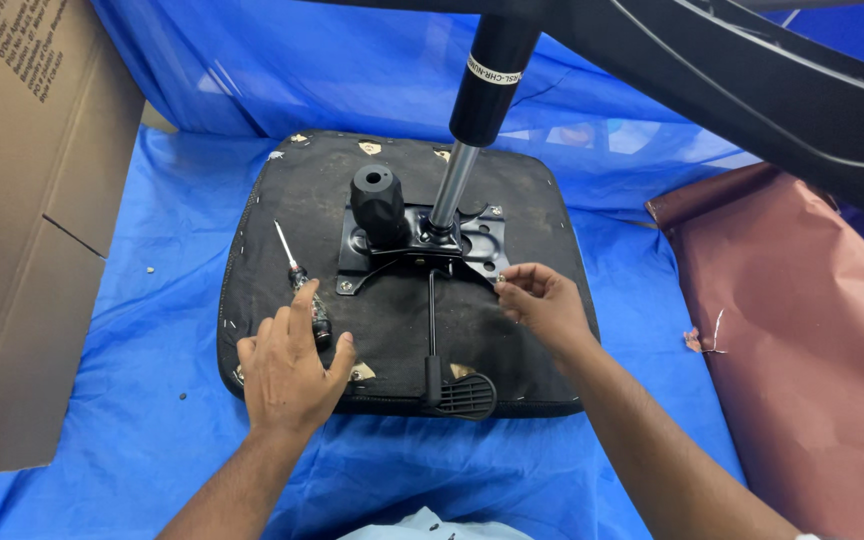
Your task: The person attaches a gas lift to the underside of an office chair seat using a screwdriver. They insert screws into the metal mounting plate and tighten them to secure the lift in place.
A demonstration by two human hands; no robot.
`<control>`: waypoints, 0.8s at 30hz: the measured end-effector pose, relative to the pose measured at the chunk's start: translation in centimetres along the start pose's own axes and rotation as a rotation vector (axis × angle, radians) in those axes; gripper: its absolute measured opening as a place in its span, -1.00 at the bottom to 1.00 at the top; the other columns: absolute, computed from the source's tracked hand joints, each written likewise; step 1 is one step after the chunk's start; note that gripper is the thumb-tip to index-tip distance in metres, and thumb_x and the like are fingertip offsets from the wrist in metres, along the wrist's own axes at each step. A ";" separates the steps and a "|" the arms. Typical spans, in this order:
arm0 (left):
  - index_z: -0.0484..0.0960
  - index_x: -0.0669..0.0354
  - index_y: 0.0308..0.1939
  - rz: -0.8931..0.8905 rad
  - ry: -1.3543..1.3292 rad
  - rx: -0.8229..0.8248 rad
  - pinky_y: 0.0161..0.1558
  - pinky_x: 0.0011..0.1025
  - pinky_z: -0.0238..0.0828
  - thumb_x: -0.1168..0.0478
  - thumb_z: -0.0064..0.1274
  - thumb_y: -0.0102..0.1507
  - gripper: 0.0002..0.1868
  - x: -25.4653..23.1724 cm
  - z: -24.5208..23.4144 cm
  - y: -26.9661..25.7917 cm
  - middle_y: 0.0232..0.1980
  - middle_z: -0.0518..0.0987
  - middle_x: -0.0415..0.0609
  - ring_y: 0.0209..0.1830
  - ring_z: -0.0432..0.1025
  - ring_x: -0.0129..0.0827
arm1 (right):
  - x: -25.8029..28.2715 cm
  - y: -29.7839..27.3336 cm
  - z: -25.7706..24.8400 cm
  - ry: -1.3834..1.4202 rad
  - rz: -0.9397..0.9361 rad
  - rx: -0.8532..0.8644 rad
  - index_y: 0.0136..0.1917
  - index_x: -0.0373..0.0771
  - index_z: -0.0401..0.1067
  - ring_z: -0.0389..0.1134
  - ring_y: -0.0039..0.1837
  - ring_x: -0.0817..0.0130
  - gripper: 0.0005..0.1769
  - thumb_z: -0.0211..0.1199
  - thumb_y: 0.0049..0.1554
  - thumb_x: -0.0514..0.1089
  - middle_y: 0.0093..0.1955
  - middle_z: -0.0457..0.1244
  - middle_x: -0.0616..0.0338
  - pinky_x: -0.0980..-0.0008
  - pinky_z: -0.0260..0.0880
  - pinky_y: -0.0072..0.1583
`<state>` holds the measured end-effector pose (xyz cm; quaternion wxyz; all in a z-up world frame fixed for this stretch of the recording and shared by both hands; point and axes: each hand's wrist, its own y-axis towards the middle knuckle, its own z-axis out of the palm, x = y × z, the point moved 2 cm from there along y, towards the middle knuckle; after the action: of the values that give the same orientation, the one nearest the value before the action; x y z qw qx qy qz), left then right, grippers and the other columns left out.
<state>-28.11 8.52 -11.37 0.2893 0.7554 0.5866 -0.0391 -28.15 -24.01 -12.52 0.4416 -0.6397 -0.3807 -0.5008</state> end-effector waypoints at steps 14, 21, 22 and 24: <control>0.61 0.04 0.16 0.074 -0.500 -0.001 -0.18 -0.21 0.40 0.16 0.05 0.32 -0.68 -8.4 -2.9 2.6 -0.24 0.54 0.01 -0.24 0.48 -0.19 | 2.8 -6.4 3.5 -0.109 -0.049 0.051 0.00 -0.25 0.56 0.35 -0.10 0.60 -0.82 0.38 0.10 -0.21 -0.14 0.38 0.29 0.55 0.37 -0.02; 0.73 0.05 0.03 -0.054 -0.714 0.446 -0.22 -0.39 0.50 0.13 0.04 0.28 -0.71 -11.4 -2.3 4.5 -0.32 0.72 -0.09 -0.33 0.60 -0.41 | 4.4 -6.5 4.7 -0.047 -0.142 0.144 -0.01 -0.31 0.54 0.44 0.00 0.51 -0.83 0.38 0.12 -0.23 -0.08 0.44 0.19 0.48 0.45 0.10; 0.75 0.07 0.00 -0.058 -0.722 0.461 -0.20 -0.41 0.52 0.12 0.05 0.29 -0.72 -11.4 -2.2 4.6 -0.28 0.75 -0.09 -0.30 0.62 -0.44 | 4.4 -6.4 4.6 -0.038 -0.138 0.145 -0.02 -0.31 0.54 0.45 -0.01 0.51 -0.84 0.38 0.12 -0.23 -0.09 0.44 0.19 0.48 0.46 0.10; 0.75 0.07 -0.01 -0.134 -0.755 0.524 -0.24 -0.40 0.53 0.12 0.07 0.28 -0.72 -10.9 -1.8 4.3 -0.26 0.77 -0.08 -0.31 0.63 -0.41 | 4.2 -6.4 4.7 -0.022 -0.124 0.152 -0.04 -0.29 0.53 0.47 -0.02 0.51 -0.85 0.37 0.10 -0.23 -0.10 0.45 0.19 0.49 0.49 0.10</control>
<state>-28.07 -0.68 -3.84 0.2788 0.6963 0.4581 -0.4772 -31.82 -17.31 -7.73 0.4528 -0.5851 -0.4612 -0.4898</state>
